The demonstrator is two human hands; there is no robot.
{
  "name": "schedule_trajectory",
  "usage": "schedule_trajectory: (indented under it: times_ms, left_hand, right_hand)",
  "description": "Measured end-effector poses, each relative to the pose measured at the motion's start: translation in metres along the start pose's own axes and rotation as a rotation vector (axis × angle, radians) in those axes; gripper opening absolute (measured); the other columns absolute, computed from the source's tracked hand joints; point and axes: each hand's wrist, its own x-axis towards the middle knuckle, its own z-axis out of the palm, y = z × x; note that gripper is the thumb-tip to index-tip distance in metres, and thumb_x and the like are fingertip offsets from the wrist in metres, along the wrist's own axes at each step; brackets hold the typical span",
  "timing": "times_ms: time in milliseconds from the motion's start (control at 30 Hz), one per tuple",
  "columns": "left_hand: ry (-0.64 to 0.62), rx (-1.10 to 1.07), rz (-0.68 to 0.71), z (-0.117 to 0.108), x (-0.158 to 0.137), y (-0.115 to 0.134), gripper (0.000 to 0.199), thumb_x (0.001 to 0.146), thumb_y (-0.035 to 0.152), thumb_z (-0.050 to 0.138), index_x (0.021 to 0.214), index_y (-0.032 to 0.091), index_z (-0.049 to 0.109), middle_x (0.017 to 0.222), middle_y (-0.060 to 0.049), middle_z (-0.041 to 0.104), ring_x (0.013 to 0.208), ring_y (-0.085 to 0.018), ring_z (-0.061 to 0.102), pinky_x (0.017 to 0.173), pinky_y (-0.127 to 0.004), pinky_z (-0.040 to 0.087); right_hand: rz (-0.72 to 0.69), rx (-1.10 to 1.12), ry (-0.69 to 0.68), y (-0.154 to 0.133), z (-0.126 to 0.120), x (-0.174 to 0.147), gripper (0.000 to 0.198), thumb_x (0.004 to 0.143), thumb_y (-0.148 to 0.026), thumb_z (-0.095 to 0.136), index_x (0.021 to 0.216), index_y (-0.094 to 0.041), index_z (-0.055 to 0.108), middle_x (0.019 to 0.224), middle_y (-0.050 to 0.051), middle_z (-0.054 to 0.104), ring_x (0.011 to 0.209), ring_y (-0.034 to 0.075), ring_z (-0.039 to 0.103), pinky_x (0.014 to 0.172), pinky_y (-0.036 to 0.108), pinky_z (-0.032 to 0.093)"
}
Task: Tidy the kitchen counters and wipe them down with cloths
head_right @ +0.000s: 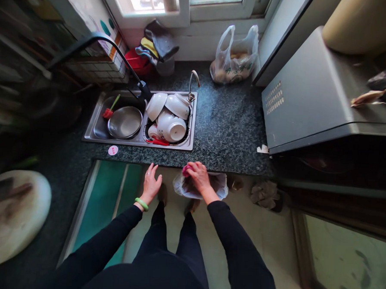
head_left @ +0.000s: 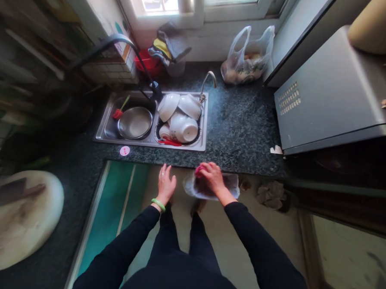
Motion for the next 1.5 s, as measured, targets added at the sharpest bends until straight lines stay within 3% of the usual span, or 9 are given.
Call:
schedule_trajectory:
  times_ms: [200, 433, 533, 667, 833, 1000, 1133, 1333, 1500]
  left_hand:
    - [-0.088, 0.065, -0.003, -0.003, -0.009, 0.020, 0.055, 0.091, 0.021, 0.055, 0.145, 0.013, 0.052, 0.161, -0.019, 0.042, 0.152, -0.033, 0.036, 0.125, -0.054, 0.034]
    - [-0.110, 0.104, -0.013, -0.006, -0.003, 0.014, 0.058, 0.092, 0.023, 0.055, 0.148, 0.012, 0.049, 0.160, -0.019, 0.044, 0.151, -0.032, 0.038, 0.125, -0.051, 0.034]
    - [-0.127, 0.134, -0.016, 0.000, 0.000, 0.021, 0.058, 0.093, 0.023, 0.055, 0.148, 0.007, 0.048, 0.163, -0.022, 0.038, 0.153, -0.034, 0.035, 0.125, -0.049, 0.034]
    - [-0.157, 0.188, -0.045, 0.013, 0.002, 0.043, 0.061, 0.092, 0.025, 0.059, 0.149, 0.007, 0.049, 0.166, -0.027, 0.027, 0.153, -0.038, 0.033, 0.121, -0.051, 0.038]
    - [-0.186, 0.283, -0.026, 0.012, 0.006, 0.055, 0.064, 0.091, 0.026, 0.062, 0.149, 0.005, 0.048, 0.163, -0.030, 0.032, 0.149, -0.040, 0.040, 0.118, -0.051, 0.040]
    - [-0.222, 0.333, 0.010, 0.005, 0.006, 0.052, 0.064, 0.091, 0.027, 0.062, 0.149, 0.005, 0.048, 0.163, -0.031, 0.032, 0.144, -0.041, 0.048, 0.116, -0.050, 0.042]
    - [-0.229, 0.332, 0.035, 0.005, 0.004, 0.049, 0.068, 0.089, 0.030, 0.065, 0.150, 0.006, 0.048, 0.165, -0.030, 0.029, 0.144, -0.041, 0.047, 0.115, -0.049, 0.043]
    - [-0.276, 0.358, 0.048, 0.002, 0.008, 0.045, 0.071, 0.088, 0.036, 0.068, 0.150, 0.008, 0.049, 0.165, -0.030, 0.027, 0.138, -0.042, 0.053, 0.110, -0.048, 0.049]
    - [-0.320, 0.399, 0.081, -0.006, 0.013, 0.048, 0.071, 0.089, 0.037, 0.067, 0.150, 0.005, 0.049, 0.164, -0.033, 0.028, 0.133, -0.043, 0.058, 0.108, -0.048, 0.050]
  right_hand:
    - [0.276, -0.022, 0.143, 0.043, -0.033, -0.050, 0.031, 0.081, -0.004, 0.060, 0.092, -0.028, 0.076, 0.128, 0.004, 0.067, 0.115, 0.029, 0.044, 0.095, 0.044, 0.040]
    - [0.119, 0.187, 0.044, -0.039, 0.024, 0.027, 0.025, 0.090, -0.010, 0.061, 0.093, -0.030, 0.076, 0.126, 0.004, 0.067, 0.122, 0.029, 0.040, 0.100, 0.045, 0.038]
    - [0.083, 0.196, 0.006, -0.043, 0.030, 0.039, 0.018, 0.094, -0.017, 0.064, 0.094, -0.031, 0.076, 0.129, 0.002, 0.067, 0.126, 0.029, 0.039, 0.100, 0.043, 0.037]
    - [0.045, 0.171, -0.001, 0.006, -0.001, 0.003, 0.009, 0.093, -0.024, 0.071, 0.096, -0.031, 0.076, 0.132, 0.002, 0.066, 0.122, 0.027, 0.042, 0.098, 0.041, 0.038]
    - [0.238, 0.100, 0.140, 0.060, -0.052, -0.056, 0.027, 0.084, -0.006, 0.064, 0.089, -0.030, 0.077, 0.128, 0.002, 0.068, 0.118, 0.028, 0.046, 0.098, 0.044, 0.040]
    - [0.440, 0.076, 0.487, 0.115, -0.100, -0.078, 0.035, 0.074, -0.004, 0.055, 0.094, -0.025, 0.075, 0.125, 0.008, 0.065, 0.124, 0.028, 0.050, 0.108, 0.050, 0.041]
    - [0.748, -0.063, 0.764, 0.148, -0.094, -0.070, 0.030, 0.072, -0.009, 0.052, 0.094, -0.020, 0.070, 0.119, 0.015, 0.062, 0.121, 0.033, 0.051, 0.108, 0.059, 0.039]
    - [0.733, 0.072, 0.770, 0.056, -0.017, -0.019, 0.030, 0.076, -0.005, 0.044, 0.081, -0.023, 0.066, 0.103, 0.012, 0.062, 0.115, 0.030, 0.054, 0.108, 0.052, 0.041]
    - [0.658, 0.278, 0.640, -0.013, -0.004, -0.012, 0.035, 0.069, -0.001, 0.043, 0.077, -0.024, 0.068, 0.105, 0.010, 0.063, 0.117, 0.029, 0.052, 0.109, 0.050, 0.042]
